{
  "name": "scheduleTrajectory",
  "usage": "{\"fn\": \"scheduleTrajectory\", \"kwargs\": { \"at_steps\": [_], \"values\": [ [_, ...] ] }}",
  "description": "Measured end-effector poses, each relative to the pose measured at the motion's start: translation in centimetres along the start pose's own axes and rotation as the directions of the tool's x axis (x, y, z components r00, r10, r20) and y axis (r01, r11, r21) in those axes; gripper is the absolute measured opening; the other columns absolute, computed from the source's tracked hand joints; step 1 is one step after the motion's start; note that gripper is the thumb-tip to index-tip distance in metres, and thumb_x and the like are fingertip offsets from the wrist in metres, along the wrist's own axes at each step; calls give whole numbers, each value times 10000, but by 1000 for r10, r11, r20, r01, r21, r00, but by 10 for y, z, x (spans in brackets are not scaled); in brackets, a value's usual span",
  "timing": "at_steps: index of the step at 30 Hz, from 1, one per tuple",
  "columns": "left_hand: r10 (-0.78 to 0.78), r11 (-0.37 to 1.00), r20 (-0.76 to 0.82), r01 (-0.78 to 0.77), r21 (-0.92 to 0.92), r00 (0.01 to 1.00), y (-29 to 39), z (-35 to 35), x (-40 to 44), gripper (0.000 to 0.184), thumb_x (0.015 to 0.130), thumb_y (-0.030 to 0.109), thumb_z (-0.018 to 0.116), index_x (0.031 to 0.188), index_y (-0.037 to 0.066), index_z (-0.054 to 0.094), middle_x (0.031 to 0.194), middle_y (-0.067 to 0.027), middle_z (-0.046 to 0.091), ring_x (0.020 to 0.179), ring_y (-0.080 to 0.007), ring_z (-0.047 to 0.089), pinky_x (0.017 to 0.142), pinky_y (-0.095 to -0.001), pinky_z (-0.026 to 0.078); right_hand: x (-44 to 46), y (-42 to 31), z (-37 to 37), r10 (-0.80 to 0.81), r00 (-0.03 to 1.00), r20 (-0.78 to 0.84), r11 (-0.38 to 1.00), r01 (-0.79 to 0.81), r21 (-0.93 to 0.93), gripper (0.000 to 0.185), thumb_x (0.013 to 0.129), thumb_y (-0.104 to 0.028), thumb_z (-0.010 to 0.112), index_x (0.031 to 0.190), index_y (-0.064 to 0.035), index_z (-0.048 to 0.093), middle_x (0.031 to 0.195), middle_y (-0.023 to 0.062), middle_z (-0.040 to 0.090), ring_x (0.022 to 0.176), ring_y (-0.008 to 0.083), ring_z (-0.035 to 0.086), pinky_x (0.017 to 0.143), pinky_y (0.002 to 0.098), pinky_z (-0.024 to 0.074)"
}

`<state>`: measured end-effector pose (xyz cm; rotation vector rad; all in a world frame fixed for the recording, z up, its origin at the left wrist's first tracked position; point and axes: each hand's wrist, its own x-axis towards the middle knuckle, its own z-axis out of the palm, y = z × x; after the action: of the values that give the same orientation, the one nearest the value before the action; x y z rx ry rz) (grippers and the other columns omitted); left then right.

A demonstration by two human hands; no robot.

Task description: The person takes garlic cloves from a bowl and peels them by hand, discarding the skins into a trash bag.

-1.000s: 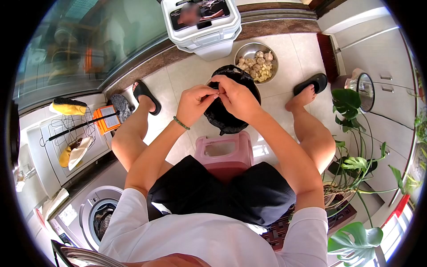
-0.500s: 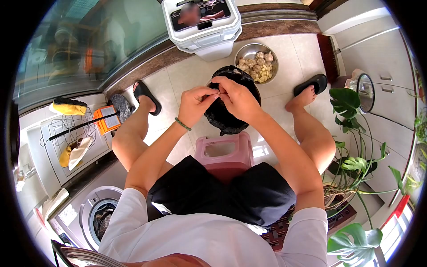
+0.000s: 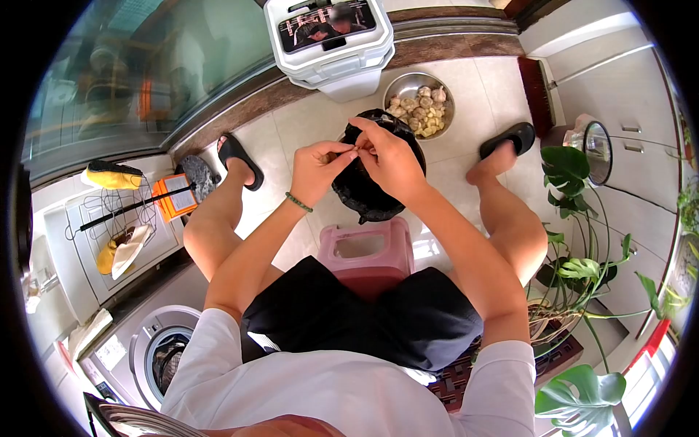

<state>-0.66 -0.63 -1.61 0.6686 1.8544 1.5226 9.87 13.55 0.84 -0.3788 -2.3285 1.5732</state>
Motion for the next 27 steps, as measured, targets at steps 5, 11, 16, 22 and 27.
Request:
{"fn": "scheduleTrajectory", "kwargs": {
  "at_steps": [5,11,16,22,27],
  "values": [
    [22,999,45,-24,48,999,8,-4,2,85,841,13,723,924,-3,724,797,-11,685,656,-44,551,578,-204,434,3,0,-3,19,999,42,1000,-19,10,514,799,105,619,1283,-26,506,840,109,595,726,237,614,671,328,519],
    [179,974,114,-193,122,977,13,-7,4,67,852,-8,694,916,-6,713,871,-65,707,772,-103,637,672,-237,493,3,8,-6,18,994,110,998,-24,50,511,792,115,623,1277,-5,517,815,94,548,712,217,558,670,316,489],
    [82,991,55,-75,-113,995,-3,0,0,82,864,-19,684,941,-16,710,887,-60,704,794,-94,630,707,-228,500,1,10,-8,32,990,134,996,-43,77,576,805,135,621,1349,-24,520,855,38,517,773,122,511,691,239,476],
    [31,998,28,-29,-49,999,-2,3,-5,85,867,-27,679,949,-32,704,890,-59,704,797,-85,632,707,-213,499,-1,10,-5,-6,995,99,1000,5,15,554,788,121,639,1317,-13,549,823,52,517,722,146,506,644,257,454],
    [31,985,-31,-35,-168,999,-7,11,-6,90,862,-36,683,950,-42,701,879,-67,705,792,-87,635,706,-211,501,0,5,-6,-69,995,65,996,72,-48,489,789,108,614,1264,3,567,781,106,522,664,236,546,627,327,466]
  ]
}}
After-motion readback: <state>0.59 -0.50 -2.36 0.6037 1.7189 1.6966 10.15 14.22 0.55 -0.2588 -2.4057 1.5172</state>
